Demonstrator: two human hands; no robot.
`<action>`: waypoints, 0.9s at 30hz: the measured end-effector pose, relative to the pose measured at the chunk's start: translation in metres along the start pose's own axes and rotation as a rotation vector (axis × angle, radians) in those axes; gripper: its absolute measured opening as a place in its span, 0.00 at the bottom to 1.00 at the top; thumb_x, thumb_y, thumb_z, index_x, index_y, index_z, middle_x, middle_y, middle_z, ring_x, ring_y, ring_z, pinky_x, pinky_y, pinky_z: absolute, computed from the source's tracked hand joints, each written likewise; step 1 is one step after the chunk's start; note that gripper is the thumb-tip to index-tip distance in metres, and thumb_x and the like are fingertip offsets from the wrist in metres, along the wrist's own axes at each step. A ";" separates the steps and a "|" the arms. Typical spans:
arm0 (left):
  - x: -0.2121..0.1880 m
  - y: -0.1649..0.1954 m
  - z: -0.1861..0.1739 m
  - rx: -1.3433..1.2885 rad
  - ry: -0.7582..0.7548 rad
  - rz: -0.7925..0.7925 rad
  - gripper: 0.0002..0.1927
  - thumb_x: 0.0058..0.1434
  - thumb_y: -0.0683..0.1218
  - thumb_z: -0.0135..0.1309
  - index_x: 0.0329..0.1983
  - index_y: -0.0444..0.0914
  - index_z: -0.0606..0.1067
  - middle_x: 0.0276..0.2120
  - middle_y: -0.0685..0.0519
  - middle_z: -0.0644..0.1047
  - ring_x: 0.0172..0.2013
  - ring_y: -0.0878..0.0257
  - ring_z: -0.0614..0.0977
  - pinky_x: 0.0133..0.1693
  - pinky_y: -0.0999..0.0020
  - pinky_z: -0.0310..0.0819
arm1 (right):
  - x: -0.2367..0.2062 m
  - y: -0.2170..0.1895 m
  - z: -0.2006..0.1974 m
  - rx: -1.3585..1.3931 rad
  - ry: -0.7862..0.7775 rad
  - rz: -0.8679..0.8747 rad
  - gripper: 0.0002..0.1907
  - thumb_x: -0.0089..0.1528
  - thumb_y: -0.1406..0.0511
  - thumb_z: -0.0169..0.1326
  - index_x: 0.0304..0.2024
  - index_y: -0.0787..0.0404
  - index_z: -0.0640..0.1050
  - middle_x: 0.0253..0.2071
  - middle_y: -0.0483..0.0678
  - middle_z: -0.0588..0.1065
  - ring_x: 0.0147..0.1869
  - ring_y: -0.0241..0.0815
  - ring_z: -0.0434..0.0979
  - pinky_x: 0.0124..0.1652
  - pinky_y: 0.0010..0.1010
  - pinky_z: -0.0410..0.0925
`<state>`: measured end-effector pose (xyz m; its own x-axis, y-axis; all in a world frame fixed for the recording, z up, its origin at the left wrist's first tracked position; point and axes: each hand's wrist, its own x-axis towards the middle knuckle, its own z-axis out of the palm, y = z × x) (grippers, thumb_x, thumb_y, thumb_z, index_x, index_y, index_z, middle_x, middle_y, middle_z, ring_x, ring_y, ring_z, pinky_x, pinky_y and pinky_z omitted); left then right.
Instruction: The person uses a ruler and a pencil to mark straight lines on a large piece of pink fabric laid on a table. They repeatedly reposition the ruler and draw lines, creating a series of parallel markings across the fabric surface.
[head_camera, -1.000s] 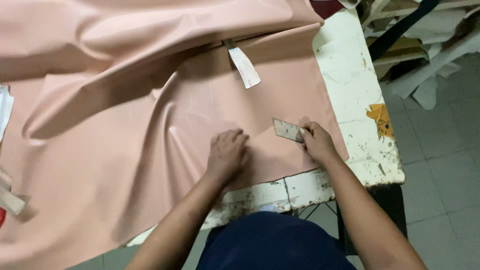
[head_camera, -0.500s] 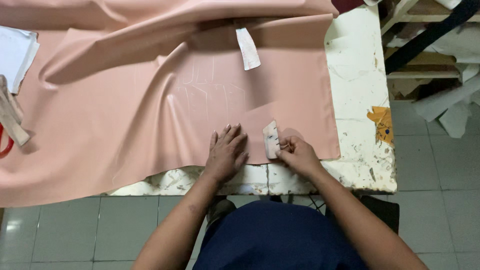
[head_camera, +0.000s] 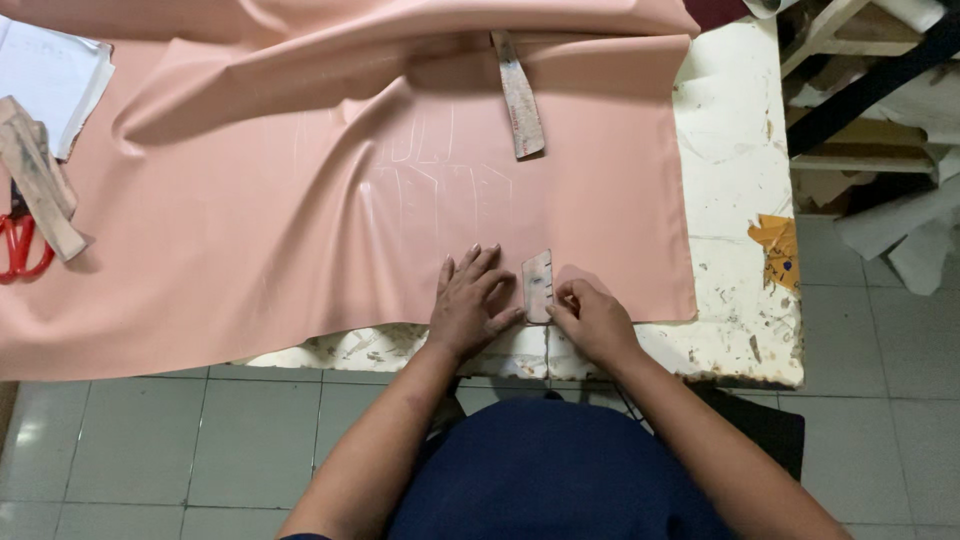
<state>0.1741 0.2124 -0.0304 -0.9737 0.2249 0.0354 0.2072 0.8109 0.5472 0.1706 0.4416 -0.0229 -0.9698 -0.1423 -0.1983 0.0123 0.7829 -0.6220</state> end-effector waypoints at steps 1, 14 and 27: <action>0.000 0.001 0.000 0.011 -0.014 -0.007 0.28 0.56 0.63 0.61 0.56 0.49 0.75 0.73 0.52 0.60 0.74 0.54 0.54 0.72 0.48 0.34 | -0.003 -0.001 -0.001 -0.028 0.004 -0.009 0.18 0.61 0.55 0.61 0.49 0.57 0.79 0.39 0.49 0.81 0.43 0.47 0.83 0.45 0.36 0.73; -0.005 0.004 0.005 0.075 0.049 0.082 0.26 0.58 0.63 0.58 0.60 0.56 0.75 0.73 0.50 0.59 0.74 0.50 0.54 0.71 0.44 0.35 | -0.018 -0.003 -0.009 0.023 0.014 -0.149 0.27 0.60 0.60 0.61 0.61 0.52 0.74 0.45 0.49 0.74 0.47 0.46 0.79 0.47 0.35 0.73; -0.006 -0.002 0.009 0.068 0.041 0.061 0.19 0.59 0.62 0.58 0.52 0.56 0.78 0.72 0.51 0.61 0.74 0.50 0.56 0.72 0.44 0.37 | -0.014 -0.004 -0.008 0.036 0.001 -0.153 0.26 0.59 0.60 0.62 0.60 0.54 0.75 0.49 0.48 0.75 0.50 0.45 0.79 0.49 0.34 0.73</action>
<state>0.1804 0.2140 -0.0391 -0.9619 0.2539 0.1016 0.2707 0.8315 0.4851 0.1822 0.4455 -0.0110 -0.9612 -0.2576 -0.0987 -0.1266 0.7298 -0.6718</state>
